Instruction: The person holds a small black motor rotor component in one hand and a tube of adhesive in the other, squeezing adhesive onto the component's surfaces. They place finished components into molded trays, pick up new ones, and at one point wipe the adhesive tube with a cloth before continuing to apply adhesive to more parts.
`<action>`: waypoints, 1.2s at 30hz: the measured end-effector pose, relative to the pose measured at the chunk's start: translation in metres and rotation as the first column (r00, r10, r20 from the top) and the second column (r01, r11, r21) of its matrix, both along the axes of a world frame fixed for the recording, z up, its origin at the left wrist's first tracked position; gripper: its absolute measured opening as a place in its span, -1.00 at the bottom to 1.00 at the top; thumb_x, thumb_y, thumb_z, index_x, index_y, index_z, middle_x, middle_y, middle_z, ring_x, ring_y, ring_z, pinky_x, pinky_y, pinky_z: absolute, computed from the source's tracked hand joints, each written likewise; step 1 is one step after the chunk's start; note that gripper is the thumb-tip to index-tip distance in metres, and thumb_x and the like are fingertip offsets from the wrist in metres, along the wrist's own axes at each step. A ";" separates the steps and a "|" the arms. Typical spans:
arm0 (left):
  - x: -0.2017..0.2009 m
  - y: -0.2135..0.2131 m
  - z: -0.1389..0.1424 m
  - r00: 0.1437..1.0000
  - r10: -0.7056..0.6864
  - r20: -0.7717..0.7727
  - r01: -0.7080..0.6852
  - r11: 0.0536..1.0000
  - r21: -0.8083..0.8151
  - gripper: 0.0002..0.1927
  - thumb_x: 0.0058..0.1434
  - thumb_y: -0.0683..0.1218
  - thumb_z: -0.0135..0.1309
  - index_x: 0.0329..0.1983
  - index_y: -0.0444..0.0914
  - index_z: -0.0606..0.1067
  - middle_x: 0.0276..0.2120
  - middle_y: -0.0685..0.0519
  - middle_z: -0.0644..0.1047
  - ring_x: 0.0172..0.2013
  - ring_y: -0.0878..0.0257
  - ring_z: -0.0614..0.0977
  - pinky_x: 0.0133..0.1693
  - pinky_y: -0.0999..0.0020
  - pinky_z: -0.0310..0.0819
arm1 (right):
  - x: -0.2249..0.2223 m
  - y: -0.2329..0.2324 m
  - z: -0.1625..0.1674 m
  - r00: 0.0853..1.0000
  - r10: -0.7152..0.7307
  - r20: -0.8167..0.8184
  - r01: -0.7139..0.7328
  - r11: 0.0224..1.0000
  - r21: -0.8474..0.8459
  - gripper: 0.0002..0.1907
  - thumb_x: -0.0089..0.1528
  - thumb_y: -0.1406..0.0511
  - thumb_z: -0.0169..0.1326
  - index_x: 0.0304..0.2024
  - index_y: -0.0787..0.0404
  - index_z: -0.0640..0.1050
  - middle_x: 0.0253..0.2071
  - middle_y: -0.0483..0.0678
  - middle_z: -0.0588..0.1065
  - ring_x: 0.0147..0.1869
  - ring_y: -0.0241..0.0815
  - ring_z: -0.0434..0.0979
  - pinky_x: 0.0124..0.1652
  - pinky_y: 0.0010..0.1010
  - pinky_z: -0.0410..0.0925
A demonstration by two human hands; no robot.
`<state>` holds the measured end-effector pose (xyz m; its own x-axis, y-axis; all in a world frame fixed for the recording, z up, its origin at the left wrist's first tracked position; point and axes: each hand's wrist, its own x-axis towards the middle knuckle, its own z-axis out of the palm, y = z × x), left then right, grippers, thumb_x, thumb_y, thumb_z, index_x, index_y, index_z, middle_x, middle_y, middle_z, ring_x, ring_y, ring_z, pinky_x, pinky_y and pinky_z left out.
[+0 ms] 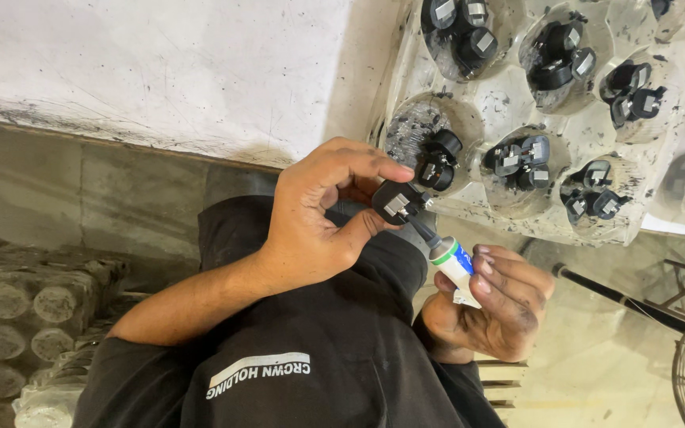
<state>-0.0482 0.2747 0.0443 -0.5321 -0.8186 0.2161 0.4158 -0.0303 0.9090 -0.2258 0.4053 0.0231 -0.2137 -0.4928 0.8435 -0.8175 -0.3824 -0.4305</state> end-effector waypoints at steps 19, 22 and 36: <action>-0.003 0.002 -0.014 0.997 -0.048 -0.061 0.053 0.994 0.094 -0.59 0.36 -0.44 0.18 0.22 -0.32 0.46 0.00 0.06 0.52 -0.05 0.38 0.66 0.01 0.44 0.73 | 0.001 -0.001 0.000 0.999 0.008 0.039 -0.008 1.000 -0.005 -0.67 0.12 0.42 0.34 -0.16 0.22 0.46 -0.27 -0.07 0.46 -0.14 -0.17 0.49 -0.25 -0.31 0.60; -0.006 0.005 -0.021 0.992 -0.089 -0.088 0.106 0.969 0.222 -0.57 0.32 -0.43 0.18 0.22 -0.33 0.46 0.03 0.06 0.55 -0.01 0.38 0.64 0.03 0.41 0.70 | 0.005 -0.004 0.003 0.997 -0.004 0.076 0.005 1.000 -0.003 -0.70 0.14 0.41 0.32 -0.16 0.21 0.46 -0.26 -0.08 0.46 -0.12 -0.17 0.50 -0.22 -0.31 0.60; -0.026 -0.073 0.001 0.953 0.105 0.284 0.035 0.894 -0.447 -0.58 0.21 -0.29 0.35 0.09 -0.22 0.49 -0.05 0.02 0.63 -0.13 0.32 0.71 -0.05 0.45 0.69 | -0.030 -0.005 0.002 0.894 0.000 0.447 0.128 0.958 -0.255 -0.67 0.25 0.36 0.35 -0.05 0.25 0.47 -0.25 -0.11 0.46 -0.07 -0.19 0.52 -0.10 -0.51 0.44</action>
